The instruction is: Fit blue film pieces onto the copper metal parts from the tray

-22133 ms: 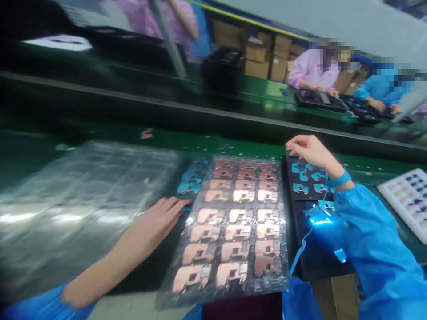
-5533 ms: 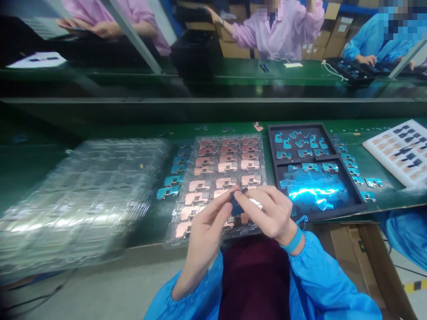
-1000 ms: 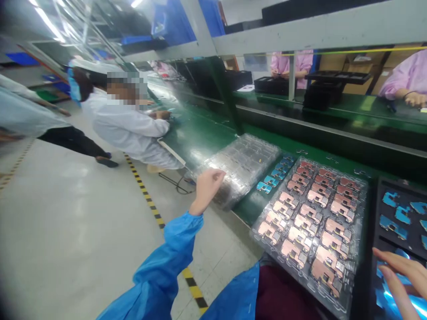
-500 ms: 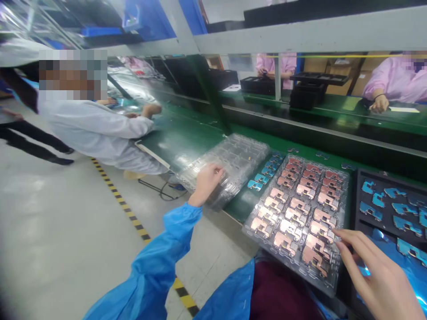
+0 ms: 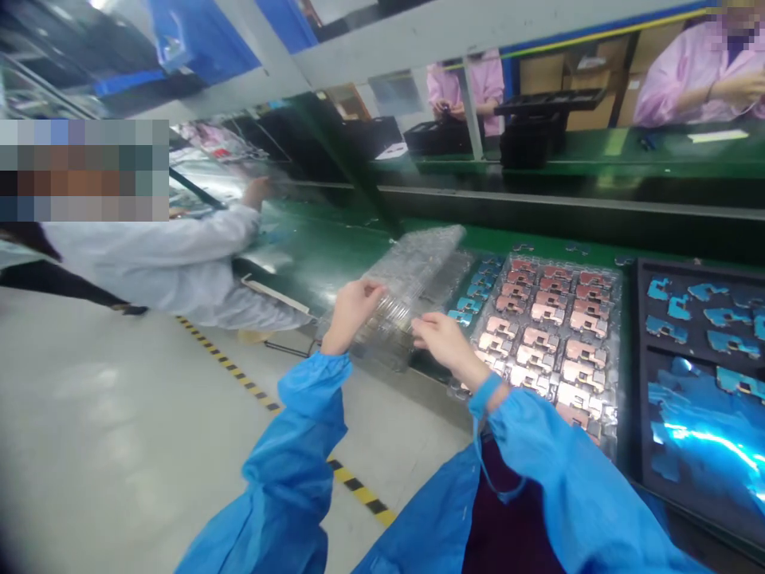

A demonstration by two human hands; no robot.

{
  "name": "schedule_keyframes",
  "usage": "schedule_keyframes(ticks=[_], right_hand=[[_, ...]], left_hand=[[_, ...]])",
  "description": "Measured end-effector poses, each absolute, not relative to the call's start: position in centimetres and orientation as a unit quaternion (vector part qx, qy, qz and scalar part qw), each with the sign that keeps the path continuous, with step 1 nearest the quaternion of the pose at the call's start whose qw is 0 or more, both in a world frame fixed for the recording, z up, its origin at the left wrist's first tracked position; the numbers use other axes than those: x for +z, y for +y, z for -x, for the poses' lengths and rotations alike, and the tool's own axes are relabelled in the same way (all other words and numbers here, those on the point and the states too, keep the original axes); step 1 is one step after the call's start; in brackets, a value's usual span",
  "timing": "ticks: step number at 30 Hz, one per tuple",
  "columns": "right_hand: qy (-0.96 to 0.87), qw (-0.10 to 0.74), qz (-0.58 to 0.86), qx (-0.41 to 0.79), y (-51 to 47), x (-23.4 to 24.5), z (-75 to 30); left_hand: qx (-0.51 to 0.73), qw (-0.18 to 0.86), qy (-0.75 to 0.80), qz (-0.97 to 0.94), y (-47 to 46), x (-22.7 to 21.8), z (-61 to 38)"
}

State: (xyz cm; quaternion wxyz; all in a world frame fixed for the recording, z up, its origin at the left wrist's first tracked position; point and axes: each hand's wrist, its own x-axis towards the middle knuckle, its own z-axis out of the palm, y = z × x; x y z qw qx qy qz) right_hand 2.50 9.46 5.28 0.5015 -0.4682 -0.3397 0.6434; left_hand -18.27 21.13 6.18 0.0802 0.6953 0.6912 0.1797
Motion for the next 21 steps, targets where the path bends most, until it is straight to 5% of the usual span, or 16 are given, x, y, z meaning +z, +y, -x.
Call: schedule_keyframes(ticks=[11, 21], right_hand=[[-0.235, 0.579, 0.431, 0.651, 14.2, -1.7, 3.2], [-0.231, 0.604, 0.341, 0.683, 15.3, -2.3, 2.9]], left_hand=[[0.217, 0.105, 0.630, -0.738, 15.6, 7.8, 18.2], [0.255, 0.109, 0.576, -0.769, 12.3, 8.1, 17.4]])
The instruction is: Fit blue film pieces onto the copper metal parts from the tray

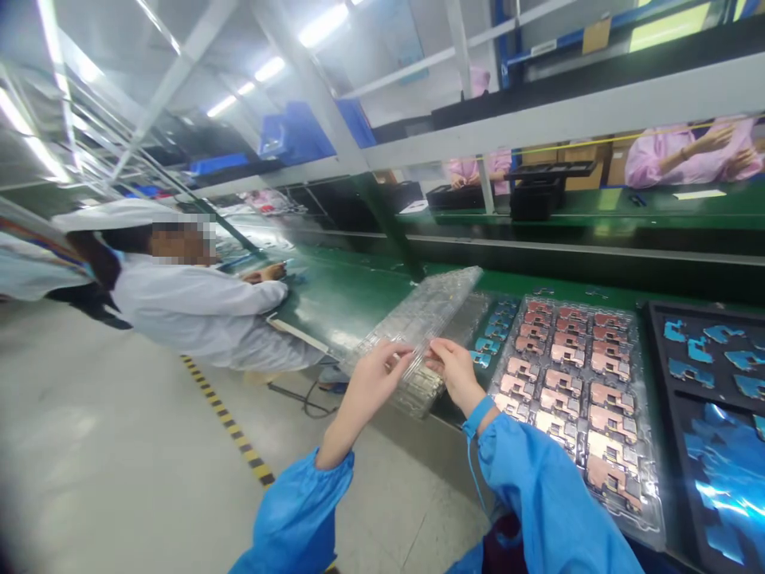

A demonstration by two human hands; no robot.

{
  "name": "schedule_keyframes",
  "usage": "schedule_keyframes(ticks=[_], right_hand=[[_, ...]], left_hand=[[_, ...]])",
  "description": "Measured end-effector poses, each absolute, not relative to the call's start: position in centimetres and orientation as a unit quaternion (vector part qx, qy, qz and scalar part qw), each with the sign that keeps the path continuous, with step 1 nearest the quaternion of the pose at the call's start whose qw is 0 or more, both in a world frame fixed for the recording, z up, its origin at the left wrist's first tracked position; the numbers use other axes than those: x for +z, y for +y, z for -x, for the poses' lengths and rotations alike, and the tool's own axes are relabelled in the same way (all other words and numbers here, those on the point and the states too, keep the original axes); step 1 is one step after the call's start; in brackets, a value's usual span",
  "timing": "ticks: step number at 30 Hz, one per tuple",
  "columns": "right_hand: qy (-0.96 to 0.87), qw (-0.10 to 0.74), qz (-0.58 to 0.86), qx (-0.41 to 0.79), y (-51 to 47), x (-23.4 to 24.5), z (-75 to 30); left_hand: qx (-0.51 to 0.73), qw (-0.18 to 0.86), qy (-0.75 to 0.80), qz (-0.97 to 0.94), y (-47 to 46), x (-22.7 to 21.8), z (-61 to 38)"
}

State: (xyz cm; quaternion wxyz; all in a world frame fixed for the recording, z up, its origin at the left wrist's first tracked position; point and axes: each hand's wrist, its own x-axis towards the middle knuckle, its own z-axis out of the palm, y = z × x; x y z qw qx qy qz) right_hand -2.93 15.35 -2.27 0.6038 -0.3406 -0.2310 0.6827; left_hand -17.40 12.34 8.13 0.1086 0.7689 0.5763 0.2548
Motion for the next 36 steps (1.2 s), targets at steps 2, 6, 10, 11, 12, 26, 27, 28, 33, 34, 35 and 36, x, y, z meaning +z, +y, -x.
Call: schedule_keyframes(ticks=[2, 6, 10, 11, 12, 26, 27, 28, 33, 34, 35, 36], right_hand=[[-0.242, 0.601, 0.335, 0.684, 15.5, -2.2, 2.8], [-0.269, 0.594, 0.341, 0.677, 15.6, -2.2, 2.6], [-0.293, 0.579, 0.389, 0.654, 15.6, -2.3, 2.6], [-0.296, 0.574, 0.409, 0.644, 15.4, -2.2, 2.6], [-0.299, 0.571, 0.431, 0.631, 15.1, -2.1, 2.5], [-0.377, 0.562, 0.402, 0.616, 14.9, 6.2, 6.3], [-0.367, 0.567, 0.409, 0.614, 15.3, 6.5, 6.4], [-0.357, 0.572, 0.418, 0.609, 15.4, 6.7, 6.2], [-0.329, 0.602, 0.442, 0.578, 10.5, 6.6, -0.9], [-0.326, 0.610, 0.441, 0.572, 8.4, 6.7, -3.6], [-0.330, 0.616, 0.430, 0.572, 6.0, 6.8, -6.4], [-0.337, 0.618, 0.426, 0.569, 3.5, 7.0, -9.4]], left_hand=[[0.259, 0.107, 0.576, -0.768, 12.5, 8.5, 17.3], [0.271, 0.096, 0.578, -0.764, 12.8, 9.4, 17.3], [0.281, 0.080, 0.590, -0.753, 13.2, 11.2, 18.0], [0.285, 0.074, 0.595, -0.748, 13.4, 11.7, 18.2], [0.289, 0.066, 0.599, -0.744, 13.5, 12.2, 18.4], [0.294, -0.085, 0.659, -0.687, 11.8, 11.0, 16.8], [0.302, -0.081, 0.657, -0.687, 11.1, 10.5, 16.2], [0.311, -0.067, 0.652, -0.688, 10.2, 10.2, 15.6], [0.370, -0.034, 0.591, -0.716, 5.0, 11.7, 15.1], [0.378, -0.055, 0.593, -0.709, 4.3, 12.1, 15.4], [0.380, -0.064, 0.604, -0.698, 4.0, 12.2, 15.8], [0.375, -0.050, 0.620, -0.687, 3.9, 12.0, 16.0]])
